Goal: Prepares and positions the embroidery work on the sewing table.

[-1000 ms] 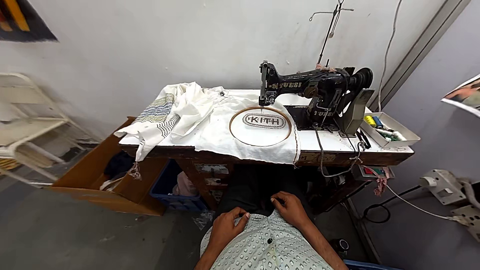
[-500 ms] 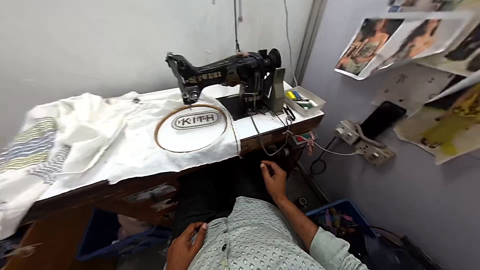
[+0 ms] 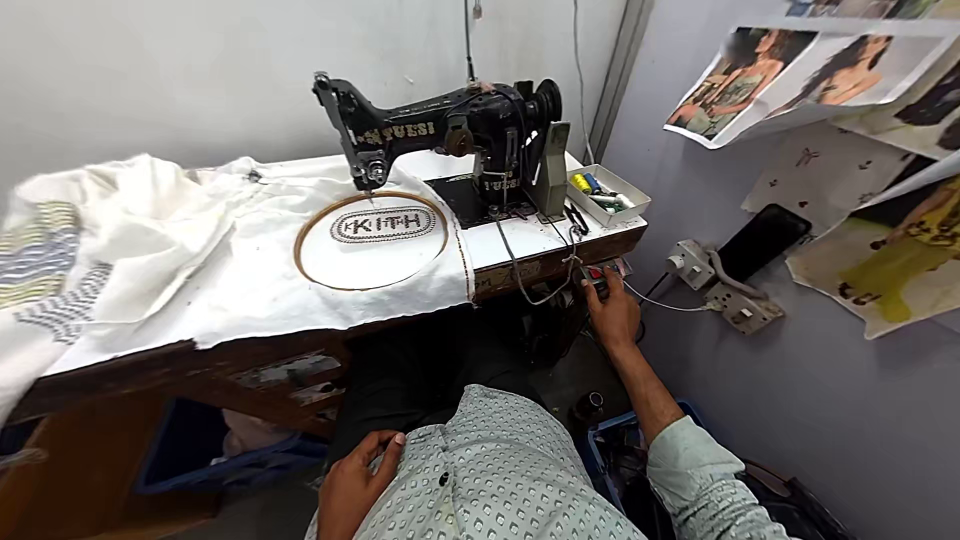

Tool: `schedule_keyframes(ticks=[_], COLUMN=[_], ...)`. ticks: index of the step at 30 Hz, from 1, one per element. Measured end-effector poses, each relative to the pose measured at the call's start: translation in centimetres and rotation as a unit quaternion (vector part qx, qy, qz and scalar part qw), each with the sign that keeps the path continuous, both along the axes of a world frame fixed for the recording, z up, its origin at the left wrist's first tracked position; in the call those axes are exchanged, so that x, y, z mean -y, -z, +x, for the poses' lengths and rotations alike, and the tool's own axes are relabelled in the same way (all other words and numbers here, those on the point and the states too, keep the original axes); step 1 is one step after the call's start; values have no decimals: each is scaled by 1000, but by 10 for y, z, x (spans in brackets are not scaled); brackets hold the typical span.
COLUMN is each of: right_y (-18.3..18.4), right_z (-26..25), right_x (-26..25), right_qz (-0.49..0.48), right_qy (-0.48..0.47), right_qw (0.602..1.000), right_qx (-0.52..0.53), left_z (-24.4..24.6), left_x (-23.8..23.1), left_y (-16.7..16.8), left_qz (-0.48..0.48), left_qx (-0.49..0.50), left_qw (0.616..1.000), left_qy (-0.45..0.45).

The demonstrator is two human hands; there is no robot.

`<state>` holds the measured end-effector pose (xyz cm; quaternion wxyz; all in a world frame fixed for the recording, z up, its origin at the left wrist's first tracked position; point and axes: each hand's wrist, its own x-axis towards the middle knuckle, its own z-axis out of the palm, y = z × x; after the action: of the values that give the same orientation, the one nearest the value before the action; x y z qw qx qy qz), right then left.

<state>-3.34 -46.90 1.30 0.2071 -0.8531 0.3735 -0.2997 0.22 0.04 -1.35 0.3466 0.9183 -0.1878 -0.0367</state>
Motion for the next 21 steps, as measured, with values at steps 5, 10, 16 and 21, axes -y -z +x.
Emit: schedule_keyframes(ticks=[5,10,16,21], right_y=[-8,-11,-20,-51], right_z=[-5,-5,31,89], right_x=[5,-3,-94,-140], right_qz=[5,-42,-85,-174], right_qy=[-35,-28,-208,-358], right_qw=[999,999,954,885], right_qx=[-32,-14,199,239], left_z=[3,4,10,57], left_x=[-1,-3,-8,-8], left_y=[1,-1,2,-37], left_qz=[4,12,-106,-200], left_qx=[-12,-46,-67,-22], left_qw=[1000,999,992,980], left_qy=[-3,-5,-3,-4])
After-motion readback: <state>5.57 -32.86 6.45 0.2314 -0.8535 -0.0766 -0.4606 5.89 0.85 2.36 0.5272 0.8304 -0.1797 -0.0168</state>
